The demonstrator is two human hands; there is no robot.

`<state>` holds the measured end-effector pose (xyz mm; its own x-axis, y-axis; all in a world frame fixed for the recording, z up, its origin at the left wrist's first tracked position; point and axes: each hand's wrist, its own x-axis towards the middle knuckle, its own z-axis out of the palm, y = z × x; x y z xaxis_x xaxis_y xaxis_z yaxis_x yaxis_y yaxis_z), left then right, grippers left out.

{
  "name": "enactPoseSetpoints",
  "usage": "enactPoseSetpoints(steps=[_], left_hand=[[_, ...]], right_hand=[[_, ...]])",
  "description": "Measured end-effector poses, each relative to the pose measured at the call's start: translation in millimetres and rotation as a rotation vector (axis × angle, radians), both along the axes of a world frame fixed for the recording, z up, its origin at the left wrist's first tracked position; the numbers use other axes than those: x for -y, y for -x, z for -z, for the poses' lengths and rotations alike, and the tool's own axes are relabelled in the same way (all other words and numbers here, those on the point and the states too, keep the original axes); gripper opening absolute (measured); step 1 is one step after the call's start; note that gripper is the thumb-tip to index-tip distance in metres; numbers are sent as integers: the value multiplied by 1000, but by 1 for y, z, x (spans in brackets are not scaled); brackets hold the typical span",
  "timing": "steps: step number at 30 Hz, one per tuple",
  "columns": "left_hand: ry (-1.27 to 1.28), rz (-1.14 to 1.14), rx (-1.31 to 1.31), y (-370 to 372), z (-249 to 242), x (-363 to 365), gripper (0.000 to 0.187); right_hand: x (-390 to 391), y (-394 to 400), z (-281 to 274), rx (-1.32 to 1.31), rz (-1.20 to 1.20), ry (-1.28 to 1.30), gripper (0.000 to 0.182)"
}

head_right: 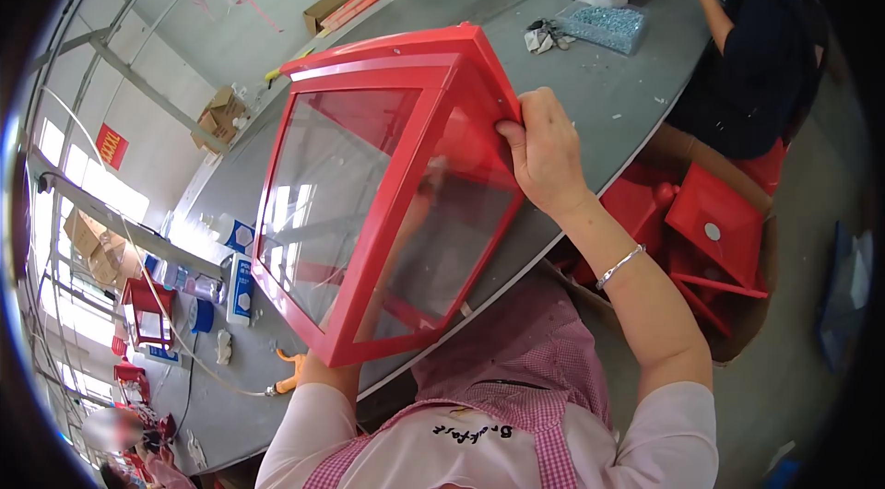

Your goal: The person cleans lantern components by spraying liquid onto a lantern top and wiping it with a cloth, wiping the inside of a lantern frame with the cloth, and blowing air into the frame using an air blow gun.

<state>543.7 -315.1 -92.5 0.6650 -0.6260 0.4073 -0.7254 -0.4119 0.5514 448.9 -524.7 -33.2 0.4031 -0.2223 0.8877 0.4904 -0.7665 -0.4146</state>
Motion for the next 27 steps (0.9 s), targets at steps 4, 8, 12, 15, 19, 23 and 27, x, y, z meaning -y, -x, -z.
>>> enactPoseSetpoints(steps=[4, 8, 12, 15, 19, 23, 27], left_hand=[[-40, 64, 143, 37, -10, 14, 33], [23, 176, -177, 71, -15, -1, 35], [77, 127, -633, 100, -17, -49, 33], [296, 43, -988, 117, -52, -70, 33], [363, 77, -602, 116, -101, -60, 32], [603, 127, -557, 121, -98, -28, 32], [299, 59, -806, 84, -20, -17, 28]], right_hand=[[0, 1, -1, 0, 21, 9, 18], [-2, 6, -4, -26, 49, 9, 18], [-5, 6, -3, -26, 107, 8, 19], [-8, 7, -4, -40, 110, -6, 16], [-9, 12, -8, -85, 133, -10, 16], [-9, 14, -8, -93, 161, -17, 15], [-10, 15, -7, -71, 121, -11, 15]])
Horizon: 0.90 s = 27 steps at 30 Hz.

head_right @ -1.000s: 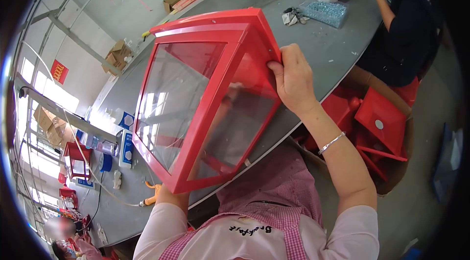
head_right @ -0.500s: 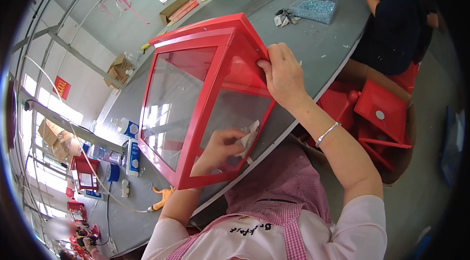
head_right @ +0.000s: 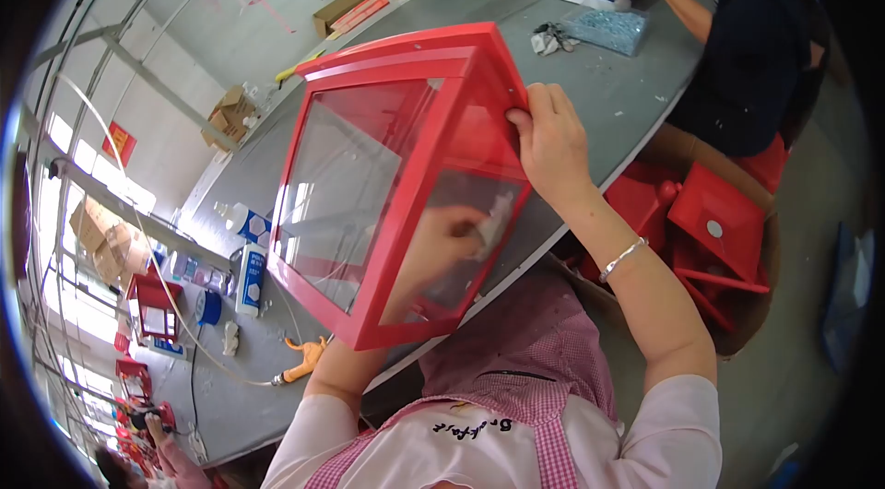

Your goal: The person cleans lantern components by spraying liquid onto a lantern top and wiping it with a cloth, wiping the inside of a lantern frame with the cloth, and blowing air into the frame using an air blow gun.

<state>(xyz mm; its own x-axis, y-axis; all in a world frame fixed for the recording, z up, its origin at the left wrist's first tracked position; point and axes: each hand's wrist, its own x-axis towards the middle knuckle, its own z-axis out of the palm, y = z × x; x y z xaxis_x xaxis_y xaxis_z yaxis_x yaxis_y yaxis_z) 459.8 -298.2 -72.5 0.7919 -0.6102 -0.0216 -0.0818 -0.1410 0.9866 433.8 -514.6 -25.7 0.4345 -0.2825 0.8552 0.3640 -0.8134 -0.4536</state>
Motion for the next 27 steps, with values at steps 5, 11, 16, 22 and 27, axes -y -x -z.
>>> enactPoseSetpoints(steps=[5, 11, 16, 22, 27], left_hand=[[-191, 95, 37, 8, -21, -2, 23], [-79, 42, 187, 37, -35, -113, 19], [-180, -156, 219, 85, -56, -251, 27], [-370, -899, 282, 60, -24, -381, 30], [-1069, -1120, 853, 64, 0, -385, 37]], right_hand=[[-1, 0, -2, -12, -10, -15, 16], [11, -8, 11, -57, -61, -8, 22], [23, 2, 0, -169, -260, -136, 21], [22, 9, -82, 111, -373, -163, 19], [-33, 3, -162, 50, -139, 445, 17]])
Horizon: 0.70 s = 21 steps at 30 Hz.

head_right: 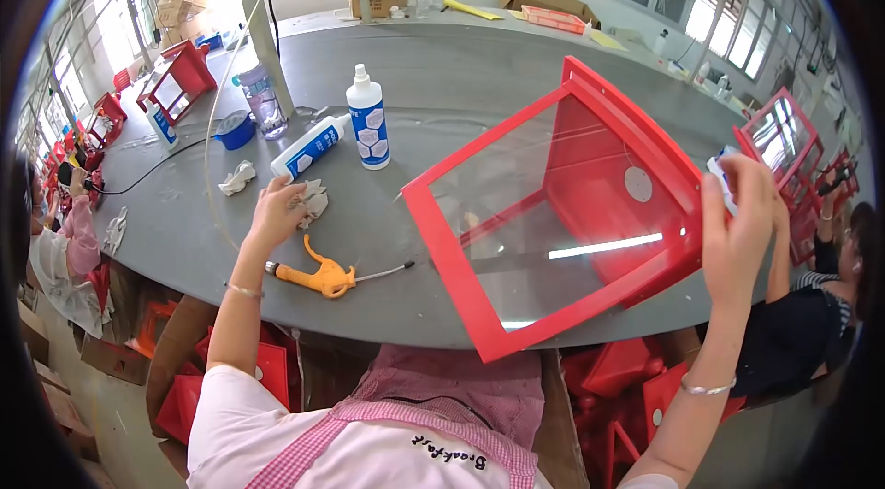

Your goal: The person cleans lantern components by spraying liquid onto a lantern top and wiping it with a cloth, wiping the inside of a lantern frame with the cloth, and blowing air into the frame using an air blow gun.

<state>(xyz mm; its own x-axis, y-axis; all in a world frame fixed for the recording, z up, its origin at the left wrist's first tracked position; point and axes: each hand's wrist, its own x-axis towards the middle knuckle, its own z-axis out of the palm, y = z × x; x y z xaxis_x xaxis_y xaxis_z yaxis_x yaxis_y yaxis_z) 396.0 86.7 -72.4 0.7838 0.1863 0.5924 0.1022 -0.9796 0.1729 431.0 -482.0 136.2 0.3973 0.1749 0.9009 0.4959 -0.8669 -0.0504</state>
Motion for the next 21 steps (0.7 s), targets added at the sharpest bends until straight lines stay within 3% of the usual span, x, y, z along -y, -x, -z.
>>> enactPoseSetpoints(steps=[3, 5, 8, 11, 17, 21], left_hand=[[130, 95, -22, 31, -12, 17, 48], [405, 159, -432, 67, -41, 33, 57], [308, 299, -626, 101, -52, 36, 62], [176, 252, -591, 103, -42, 38, 63], [-18, 246, -481, 82, -8, 44, 55], [186, 218, -561, 83, -33, 75, 40]], right_hand=[[-13, -25, -11, -298, 168, 287, 17], [-19, -36, -15, -306, 192, 312, 18], [-23, -50, -12, -339, 247, 343, 22], [-18, -62, -1, -157, 278, 327, 25], [-1, -78, -3, -206, 307, 272, 25], [37, -110, -4, -300, 309, 240, 29]])
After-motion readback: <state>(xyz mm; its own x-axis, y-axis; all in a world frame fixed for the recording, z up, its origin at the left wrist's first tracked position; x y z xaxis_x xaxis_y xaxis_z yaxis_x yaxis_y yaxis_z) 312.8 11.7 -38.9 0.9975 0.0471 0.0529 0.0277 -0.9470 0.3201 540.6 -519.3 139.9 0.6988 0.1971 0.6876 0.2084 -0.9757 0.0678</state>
